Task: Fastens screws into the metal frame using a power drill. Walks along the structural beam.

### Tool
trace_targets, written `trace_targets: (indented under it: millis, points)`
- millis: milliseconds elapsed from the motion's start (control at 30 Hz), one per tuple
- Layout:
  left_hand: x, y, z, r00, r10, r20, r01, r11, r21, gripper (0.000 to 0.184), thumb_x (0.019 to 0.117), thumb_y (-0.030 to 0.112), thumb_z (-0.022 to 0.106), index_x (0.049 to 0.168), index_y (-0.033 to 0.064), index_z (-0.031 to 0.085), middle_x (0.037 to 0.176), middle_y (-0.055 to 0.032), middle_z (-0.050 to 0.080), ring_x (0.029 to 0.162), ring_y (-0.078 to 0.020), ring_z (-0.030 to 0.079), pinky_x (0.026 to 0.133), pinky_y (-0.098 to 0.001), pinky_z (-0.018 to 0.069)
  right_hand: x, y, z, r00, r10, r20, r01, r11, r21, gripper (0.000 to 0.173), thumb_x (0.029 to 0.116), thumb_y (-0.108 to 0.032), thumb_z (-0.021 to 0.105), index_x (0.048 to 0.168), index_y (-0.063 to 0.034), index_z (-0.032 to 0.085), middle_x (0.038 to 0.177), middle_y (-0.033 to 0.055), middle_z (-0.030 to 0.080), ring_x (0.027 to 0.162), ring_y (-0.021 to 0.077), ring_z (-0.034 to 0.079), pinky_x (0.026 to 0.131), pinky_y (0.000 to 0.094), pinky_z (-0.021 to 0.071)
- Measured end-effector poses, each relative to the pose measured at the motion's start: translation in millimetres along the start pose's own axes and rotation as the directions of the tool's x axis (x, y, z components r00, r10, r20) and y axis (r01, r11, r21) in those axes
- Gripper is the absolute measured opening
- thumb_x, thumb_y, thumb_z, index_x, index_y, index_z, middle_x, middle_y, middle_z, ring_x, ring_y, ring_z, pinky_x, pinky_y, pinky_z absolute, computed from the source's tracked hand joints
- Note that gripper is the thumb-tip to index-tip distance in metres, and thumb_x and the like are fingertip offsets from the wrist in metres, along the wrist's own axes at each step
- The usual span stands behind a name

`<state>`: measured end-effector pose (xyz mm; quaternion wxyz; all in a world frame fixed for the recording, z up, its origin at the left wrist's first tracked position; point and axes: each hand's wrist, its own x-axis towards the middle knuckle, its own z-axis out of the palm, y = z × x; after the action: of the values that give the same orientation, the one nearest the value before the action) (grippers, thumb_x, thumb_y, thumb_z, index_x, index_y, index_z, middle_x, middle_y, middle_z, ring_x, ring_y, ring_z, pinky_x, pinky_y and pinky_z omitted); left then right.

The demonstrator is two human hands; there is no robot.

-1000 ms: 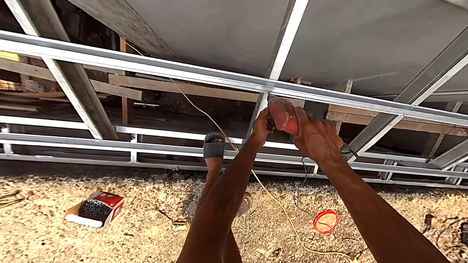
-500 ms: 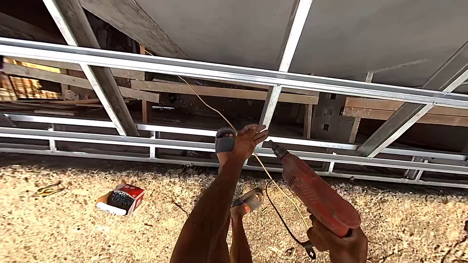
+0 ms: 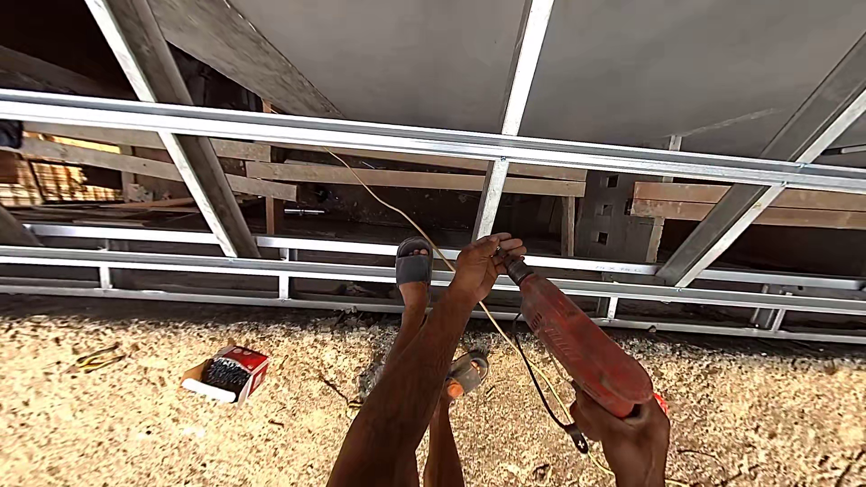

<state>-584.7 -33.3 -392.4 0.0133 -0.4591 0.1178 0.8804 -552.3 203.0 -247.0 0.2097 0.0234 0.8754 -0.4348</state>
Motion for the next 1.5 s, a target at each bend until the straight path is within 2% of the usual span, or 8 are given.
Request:
trace_targets:
  millis: [400,567,700,933,1067,1267,1367,1500]
  points:
    - [1,1,8,0.999,-0.043,-0.031,0.046,0.995,0.089,0.027,0.1108,0.011,0.038,0.115,-0.003,0.061,0.09,-0.016,0.073,0.075,-0.0215,0.073,0.072,-0.0321,0.0606,1,12,-4,0.987,-0.159,0.034,0.163,0.961,-0.224,0.071,0.066,-0.015,0.075,0.129,0.0136,0.06,0.104,0.0123,0.075,0.091,-0.0094,0.067,0.085,0.0101,0.0524]
    - [6,-1,-8,0.98,-0.012,0.198,0.012,1.0,0.001,0.033,0.1112,0.011,0.032,0.121,0.0008,0.062,0.103,-0.015,0.074,0.087,-0.0218,0.073,0.081,-0.0343,0.0595,6,14,3,0.999,0.001,-0.034,0.002,0.995,0.095,0.048,0.0637,-0.002,0.075,0.11,0.0,0.062,0.087,-0.0055,0.074,0.072,-0.0023,0.07,0.068,0.0178,0.0612]
    - [12,-5,-5,0.967,0.074,0.246,-0.048,0.992,-0.113,0.033,0.1113,0.013,0.031,0.125,0.0054,0.061,0.111,-0.0133,0.072,0.094,-0.0222,0.072,0.087,-0.0357,0.0587,13,13,16,0.989,0.138,-0.047,-0.112,0.928,0.356,0.045,0.0613,0.0,0.073,0.105,-0.0044,0.062,0.085,0.0015,0.076,0.073,0.0133,0.075,0.066,0.0308,0.0648]
    - [33,21,-9,0.944,-0.009,0.33,-0.034,0.992,0.125,0.032,0.1098,0.011,0.036,0.12,0.0031,0.065,0.107,-0.0141,0.074,0.092,-0.021,0.073,0.083,-0.0339,0.0598,32,9,11,0.999,-0.023,-0.028,0.028,0.982,0.189,0.046,0.0631,0.0,0.075,0.106,-0.0087,0.064,0.086,-0.0105,0.075,0.075,0.0005,0.072,0.069,0.0203,0.0625]
    - [33,29,-10,0.929,-0.002,0.369,-0.016,0.999,0.044,0.033,0.1102,0.013,0.034,0.125,0.005,0.062,0.114,-0.0141,0.073,0.095,-0.0219,0.074,0.085,-0.035,0.0599,42,10,17,0.999,-0.035,-0.027,0.04,0.973,0.226,0.043,0.0632,-0.002,0.076,0.104,-0.0101,0.065,0.084,-0.0097,0.074,0.071,0.0022,0.071,0.066,0.0216,0.0622]
    - [46,14,12,0.975,0.091,0.201,-0.028,0.955,-0.296,0.015,0.1094,0.015,0.044,0.111,0.0084,0.058,0.11,-0.0161,0.074,0.094,-0.0239,0.075,0.085,-0.0345,0.0605,51,5,35,0.996,-0.017,-0.084,0.041,0.956,0.29,0.043,0.0626,-0.002,0.077,0.102,-0.0115,0.065,0.085,-0.0079,0.075,0.074,0.0055,0.073,0.068,0.0249,0.0638]
    - [58,14,27,0.995,0.09,0.051,-0.073,0.96,-0.269,0.014,0.1082,0.017,0.049,0.109,0.0068,0.059,0.101,-0.0137,0.074,0.085,-0.0205,0.074,0.076,-0.031,0.0613,60,-7,45,0.992,-0.049,-0.117,0.069,0.983,0.172,0.043,0.0624,-0.001,0.075,0.103,-0.0071,0.064,0.085,-0.0098,0.074,0.077,-0.0007,0.072,0.07,0.0189,0.0618]
    - [77,25,54,0.98,0.087,-0.18,-0.12,0.976,-0.184,0.017,0.1085,0.017,0.049,0.112,0.0019,0.056,0.091,-0.0116,0.07,0.08,-0.0191,0.071,0.074,-0.0315,0.0602,85,-18,58,0.985,-0.139,-0.101,0.126,0.984,-0.123,0.059,0.0679,-0.009,0.075,0.123,0.0079,0.062,0.096,0.0022,0.073,0.082,-0.0062,0.068,0.075,0.0133,0.0569]
